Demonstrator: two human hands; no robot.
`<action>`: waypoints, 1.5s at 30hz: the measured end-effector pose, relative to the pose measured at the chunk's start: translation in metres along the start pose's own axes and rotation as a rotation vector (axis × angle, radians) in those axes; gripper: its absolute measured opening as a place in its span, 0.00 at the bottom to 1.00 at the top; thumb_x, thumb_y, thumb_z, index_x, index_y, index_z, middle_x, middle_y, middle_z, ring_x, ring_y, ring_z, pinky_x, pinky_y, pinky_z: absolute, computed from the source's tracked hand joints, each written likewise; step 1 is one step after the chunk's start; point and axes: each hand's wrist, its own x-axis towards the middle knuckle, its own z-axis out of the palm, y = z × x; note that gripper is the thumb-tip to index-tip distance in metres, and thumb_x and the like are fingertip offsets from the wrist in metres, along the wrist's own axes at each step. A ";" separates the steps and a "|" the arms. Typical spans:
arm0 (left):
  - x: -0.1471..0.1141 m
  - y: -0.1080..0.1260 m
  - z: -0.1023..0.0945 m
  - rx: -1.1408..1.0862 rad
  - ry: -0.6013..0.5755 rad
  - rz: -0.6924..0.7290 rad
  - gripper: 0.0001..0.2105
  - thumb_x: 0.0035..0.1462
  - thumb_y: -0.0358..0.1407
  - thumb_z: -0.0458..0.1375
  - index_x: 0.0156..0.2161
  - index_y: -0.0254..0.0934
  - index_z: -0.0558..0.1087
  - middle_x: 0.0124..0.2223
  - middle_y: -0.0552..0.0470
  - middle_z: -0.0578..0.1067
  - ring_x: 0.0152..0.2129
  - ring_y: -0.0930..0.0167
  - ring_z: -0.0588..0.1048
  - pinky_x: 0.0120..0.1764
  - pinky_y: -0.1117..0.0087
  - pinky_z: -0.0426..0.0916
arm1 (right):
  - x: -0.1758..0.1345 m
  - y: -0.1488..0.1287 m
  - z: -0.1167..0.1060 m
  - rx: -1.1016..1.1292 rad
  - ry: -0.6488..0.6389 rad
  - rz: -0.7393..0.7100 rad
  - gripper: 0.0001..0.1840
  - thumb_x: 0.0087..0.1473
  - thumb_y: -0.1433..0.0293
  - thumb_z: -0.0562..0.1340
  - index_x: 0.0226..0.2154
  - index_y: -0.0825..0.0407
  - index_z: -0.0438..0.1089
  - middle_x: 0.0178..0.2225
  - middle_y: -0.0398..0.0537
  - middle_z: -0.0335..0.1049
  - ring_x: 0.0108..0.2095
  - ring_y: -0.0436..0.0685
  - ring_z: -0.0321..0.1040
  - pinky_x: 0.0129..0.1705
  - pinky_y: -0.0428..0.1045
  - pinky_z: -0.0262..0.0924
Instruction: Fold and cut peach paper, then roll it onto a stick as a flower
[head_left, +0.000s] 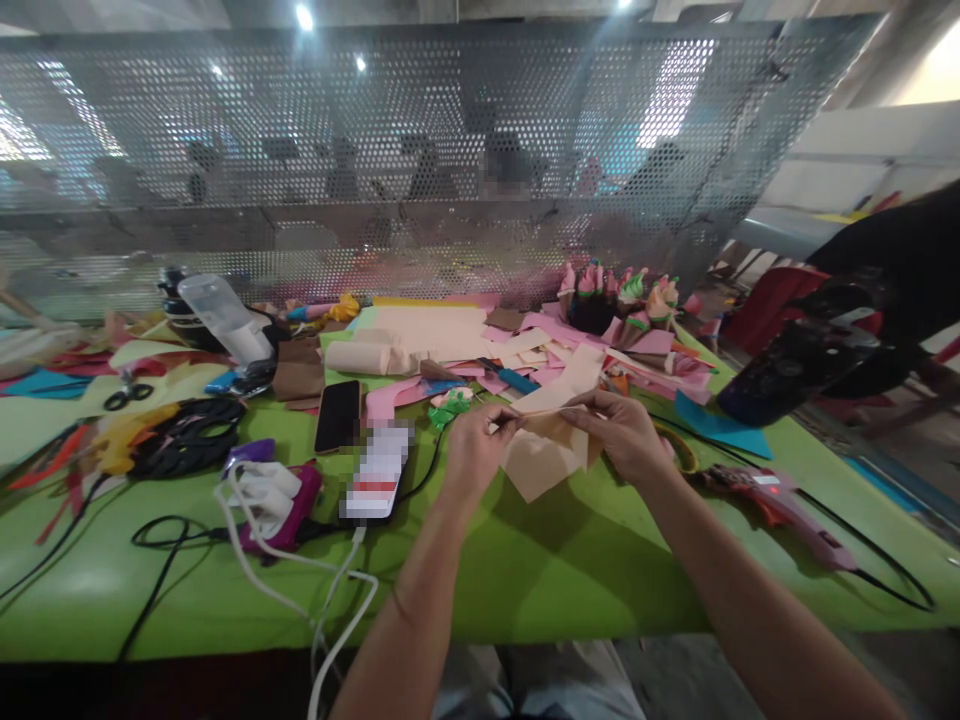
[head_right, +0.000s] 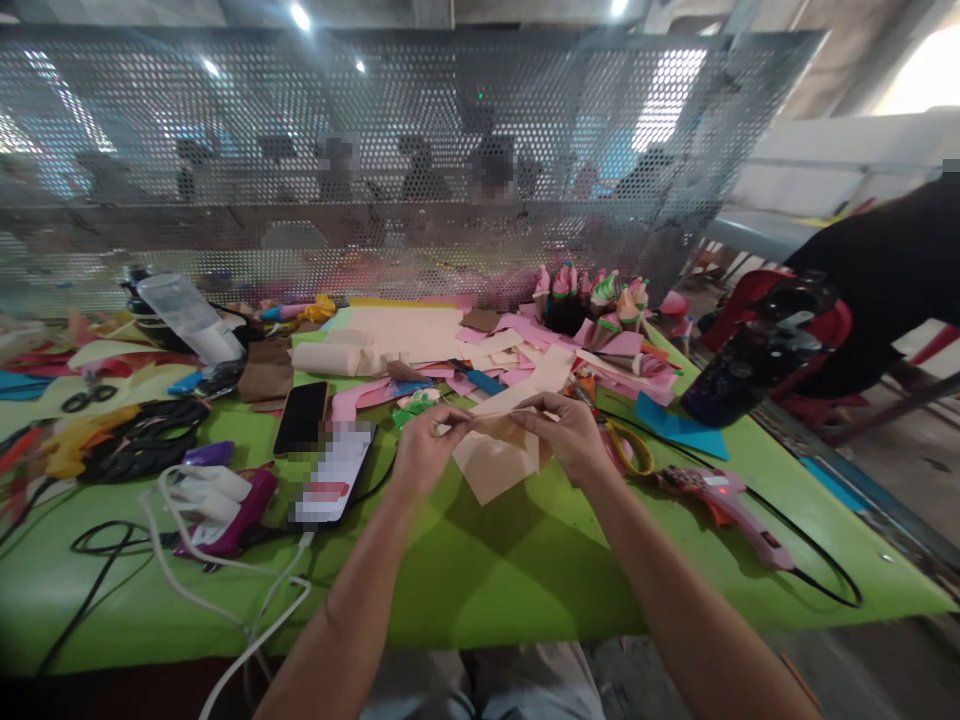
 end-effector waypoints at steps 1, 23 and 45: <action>0.000 0.001 0.000 -0.005 0.003 -0.017 0.03 0.55 0.32 0.62 0.30 0.37 0.77 0.32 0.51 0.81 0.30 0.70 0.77 0.34 0.73 0.69 | 0.000 0.000 0.000 -0.013 0.000 -0.008 0.25 0.30 0.49 0.75 0.24 0.52 0.75 0.21 0.44 0.69 0.23 0.52 0.63 0.26 0.48 0.58; -0.002 0.009 -0.002 0.164 -0.221 0.123 0.08 0.62 0.36 0.57 0.40 0.39 0.79 0.38 0.48 0.78 0.36 0.68 0.75 0.39 0.69 0.69 | -0.002 0.013 0.004 -0.138 -0.072 -0.213 0.16 0.42 0.54 0.71 0.26 0.49 0.78 0.29 0.48 0.75 0.34 0.59 0.69 0.38 0.53 0.65; -0.003 0.013 0.000 0.247 -0.206 0.147 0.05 0.60 0.31 0.59 0.36 0.38 0.78 0.37 0.48 0.79 0.37 0.66 0.75 0.39 0.68 0.67 | -0.004 0.012 0.007 -0.228 -0.106 -0.280 0.15 0.47 0.53 0.68 0.28 0.47 0.78 0.30 0.49 0.76 0.37 0.61 0.70 0.41 0.55 0.66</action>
